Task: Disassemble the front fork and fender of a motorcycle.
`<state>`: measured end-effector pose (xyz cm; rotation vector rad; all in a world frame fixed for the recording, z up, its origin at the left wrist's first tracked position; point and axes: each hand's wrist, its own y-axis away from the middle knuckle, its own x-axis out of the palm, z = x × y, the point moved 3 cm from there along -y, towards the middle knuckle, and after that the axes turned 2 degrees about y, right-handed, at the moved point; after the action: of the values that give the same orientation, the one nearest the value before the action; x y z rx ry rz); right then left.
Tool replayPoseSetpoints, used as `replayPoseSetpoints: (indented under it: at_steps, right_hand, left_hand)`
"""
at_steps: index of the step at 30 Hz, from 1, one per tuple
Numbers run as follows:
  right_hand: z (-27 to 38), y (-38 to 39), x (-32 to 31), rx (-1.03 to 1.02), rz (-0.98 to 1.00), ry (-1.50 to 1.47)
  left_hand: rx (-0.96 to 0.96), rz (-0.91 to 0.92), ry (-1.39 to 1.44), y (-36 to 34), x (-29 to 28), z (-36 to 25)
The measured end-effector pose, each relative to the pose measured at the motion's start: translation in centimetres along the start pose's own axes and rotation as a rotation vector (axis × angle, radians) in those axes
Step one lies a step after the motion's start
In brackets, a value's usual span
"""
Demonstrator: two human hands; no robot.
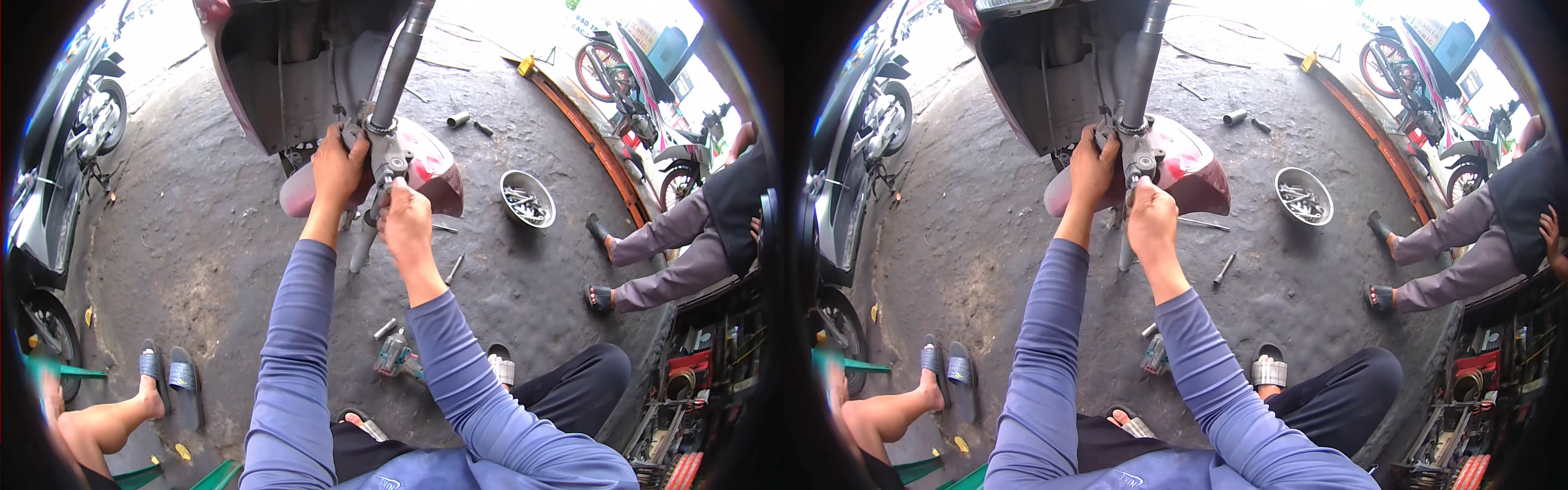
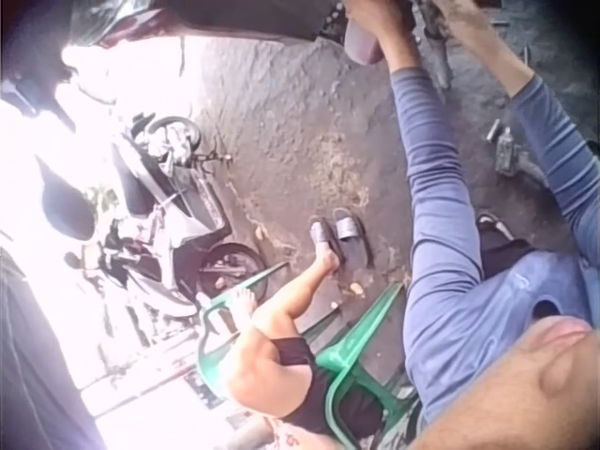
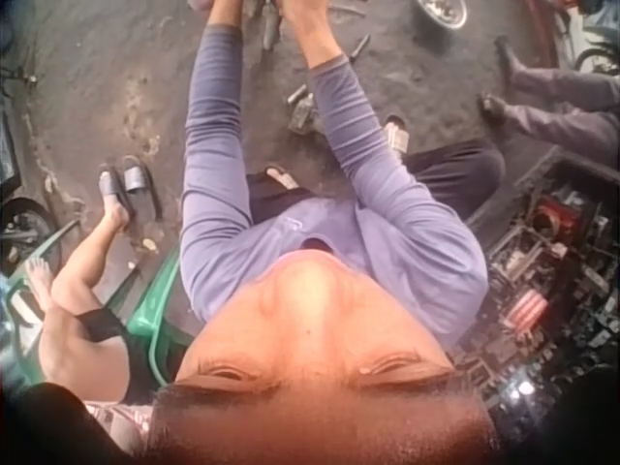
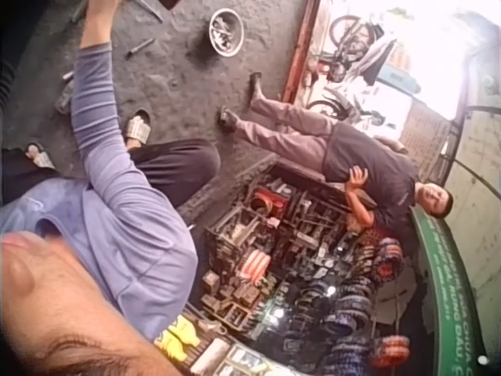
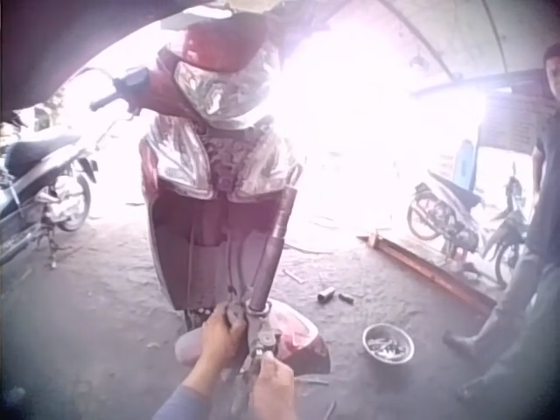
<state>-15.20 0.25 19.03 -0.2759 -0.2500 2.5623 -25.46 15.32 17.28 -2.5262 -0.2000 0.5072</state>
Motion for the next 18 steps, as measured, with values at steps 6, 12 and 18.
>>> replayPoseSetpoints:
  at_steps: [6,12,18]
  right_hand:
    - [-0.2,-0.8,0.1,-0.373,-0.111,0.237]
    - [-4.1,1.6,-2.8,0.215,0.33,-0.058]
    - [-3.0,3.4,-6.2,0.106,0.317,-0.129]
  left_hand:
    - [-0.008,0.016,-0.011,0.0,-0.1,-0.1]
    - [0.0,-0.006,0.0,0.0,-0.3,-0.5]
    - [-0.004,-0.009,-0.018,0.1,0.0,-0.2]
